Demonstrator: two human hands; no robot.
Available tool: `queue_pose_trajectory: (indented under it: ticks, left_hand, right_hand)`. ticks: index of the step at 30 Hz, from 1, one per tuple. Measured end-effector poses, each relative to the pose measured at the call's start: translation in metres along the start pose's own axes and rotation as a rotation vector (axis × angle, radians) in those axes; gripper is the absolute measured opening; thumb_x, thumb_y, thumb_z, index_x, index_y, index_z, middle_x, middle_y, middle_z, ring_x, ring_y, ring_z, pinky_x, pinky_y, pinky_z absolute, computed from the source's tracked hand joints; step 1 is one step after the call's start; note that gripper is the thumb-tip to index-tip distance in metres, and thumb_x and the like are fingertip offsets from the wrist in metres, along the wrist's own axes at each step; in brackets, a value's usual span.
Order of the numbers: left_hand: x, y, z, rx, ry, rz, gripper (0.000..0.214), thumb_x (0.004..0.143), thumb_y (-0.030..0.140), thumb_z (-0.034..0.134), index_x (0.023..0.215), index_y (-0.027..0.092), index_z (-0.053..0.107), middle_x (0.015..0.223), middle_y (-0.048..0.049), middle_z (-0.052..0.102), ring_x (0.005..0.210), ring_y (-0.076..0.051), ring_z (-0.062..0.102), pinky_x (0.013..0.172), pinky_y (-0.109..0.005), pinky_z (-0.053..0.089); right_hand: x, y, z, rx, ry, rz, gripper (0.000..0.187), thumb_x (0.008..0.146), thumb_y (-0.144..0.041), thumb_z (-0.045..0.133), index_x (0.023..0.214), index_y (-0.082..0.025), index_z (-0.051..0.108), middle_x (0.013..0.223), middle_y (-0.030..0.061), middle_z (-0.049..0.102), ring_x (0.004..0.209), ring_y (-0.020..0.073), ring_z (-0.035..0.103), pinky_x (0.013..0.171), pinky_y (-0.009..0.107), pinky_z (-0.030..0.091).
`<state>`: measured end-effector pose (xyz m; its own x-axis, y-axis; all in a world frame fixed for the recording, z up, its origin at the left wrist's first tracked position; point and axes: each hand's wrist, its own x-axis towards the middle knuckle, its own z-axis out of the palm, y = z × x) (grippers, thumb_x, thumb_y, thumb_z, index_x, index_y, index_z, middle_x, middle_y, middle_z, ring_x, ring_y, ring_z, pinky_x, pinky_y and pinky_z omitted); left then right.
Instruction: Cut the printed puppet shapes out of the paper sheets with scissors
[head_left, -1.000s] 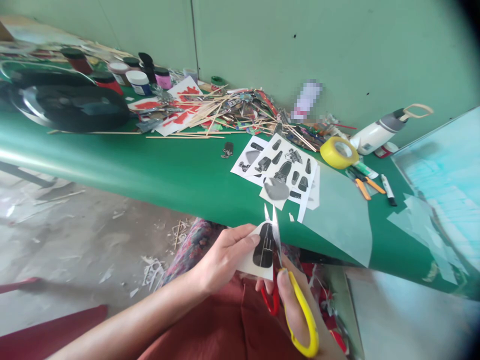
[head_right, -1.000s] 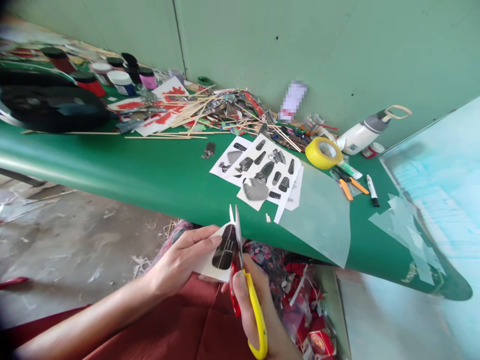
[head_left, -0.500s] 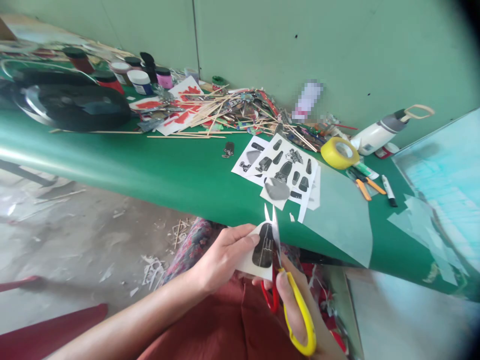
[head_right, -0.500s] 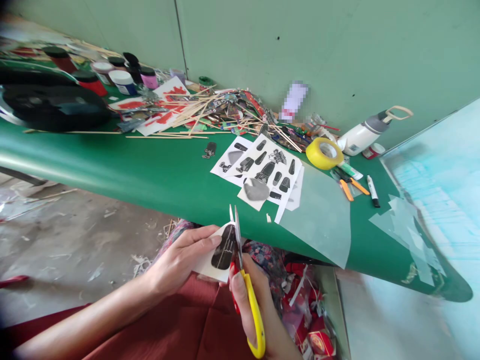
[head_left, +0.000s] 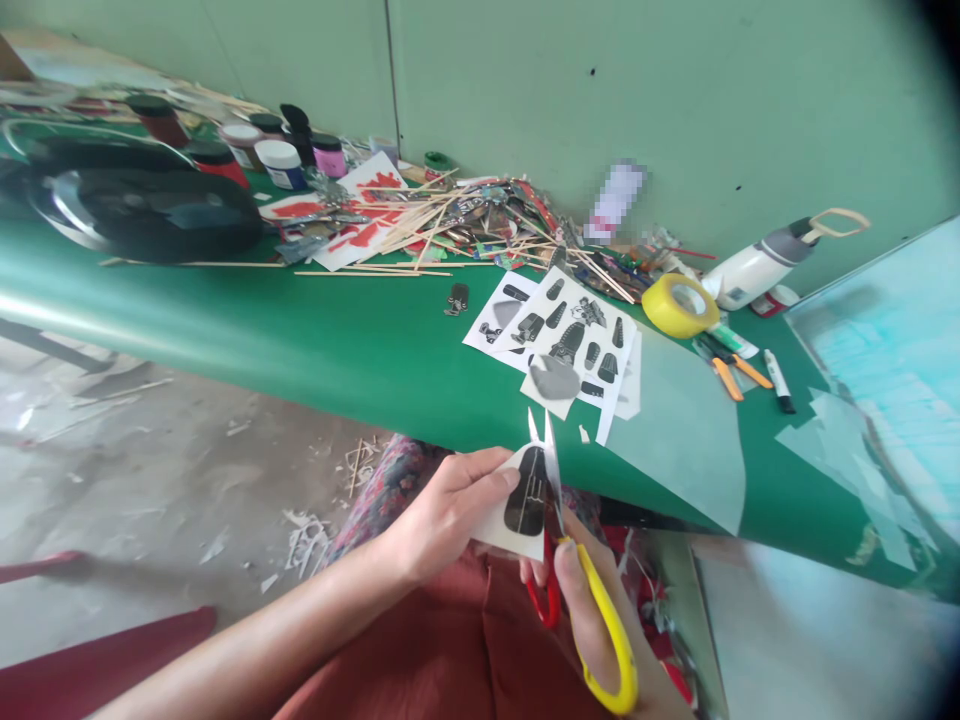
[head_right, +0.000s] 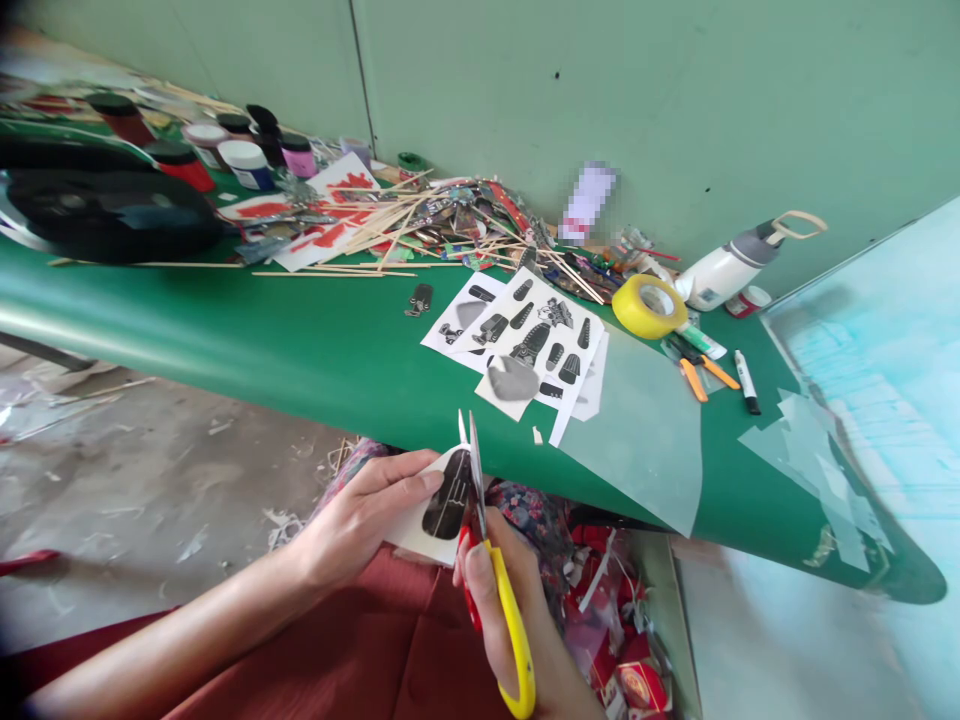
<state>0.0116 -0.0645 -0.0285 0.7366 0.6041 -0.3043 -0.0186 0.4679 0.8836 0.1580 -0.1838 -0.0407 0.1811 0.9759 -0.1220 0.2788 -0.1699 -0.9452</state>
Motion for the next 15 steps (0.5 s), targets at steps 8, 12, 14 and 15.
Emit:
queue_pose_trajectory:
  ticks: [8,12,14,15]
  left_hand:
    - [0.0009,-0.0013,-0.0016,0.040,-0.008,0.006,0.030,0.095,0.042,0.053,0.078,0.017,0.056,0.060,0.0032,0.054,0.050,-0.009,0.044,0.047,-0.023,0.032]
    - [0.0006,-0.0015,-0.0005,0.013,0.001,0.008,0.027,0.095,0.040,0.054,0.081,0.017,0.059,0.060,0.0029,0.057,0.050,-0.008,0.046,0.046,-0.021,0.032]
    - [0.0010,-0.0023,0.0004,-0.022,0.006,0.004,0.025,0.095,0.039,0.055,0.085,0.016,0.061,0.063,0.0019,0.061,0.050,-0.008,0.050,0.046,-0.020,0.032]
    - [0.0014,-0.0028,0.0009,-0.046,0.005,0.002,0.024,0.095,0.038,0.055,0.087,0.016,0.062,0.064,0.0013,0.063,0.051,-0.009,0.052,0.046,-0.020,0.033]
  right_hand:
    - [0.0028,0.0039,0.0017,0.050,-0.025,-0.001,0.051,0.098,-0.064,0.030,0.074,-0.022,0.048,0.064,-0.0005,0.047,0.055,0.0144,0.046,0.051,0.027,0.044]
    - [0.0036,0.0016,0.0005,0.055,-0.034,-0.004,0.047,0.098,-0.063,0.032,0.081,-0.023,0.051,0.066,0.0003,0.048,0.056,0.0157,0.048,0.051,0.027,0.045]
    - [0.0040,-0.0002,-0.0003,0.046,-0.034,-0.012,0.046,0.098,-0.063,0.033,0.082,-0.023,0.052,0.068,0.0014,0.050,0.059,0.0173,0.051,0.055,0.029,0.048]
    - [0.0043,-0.0010,-0.0006,0.039,-0.034,-0.016,0.046,0.097,-0.063,0.033,0.082,-0.023,0.052,0.070,0.0019,0.051,0.061,0.0180,0.053,0.057,0.029,0.049]
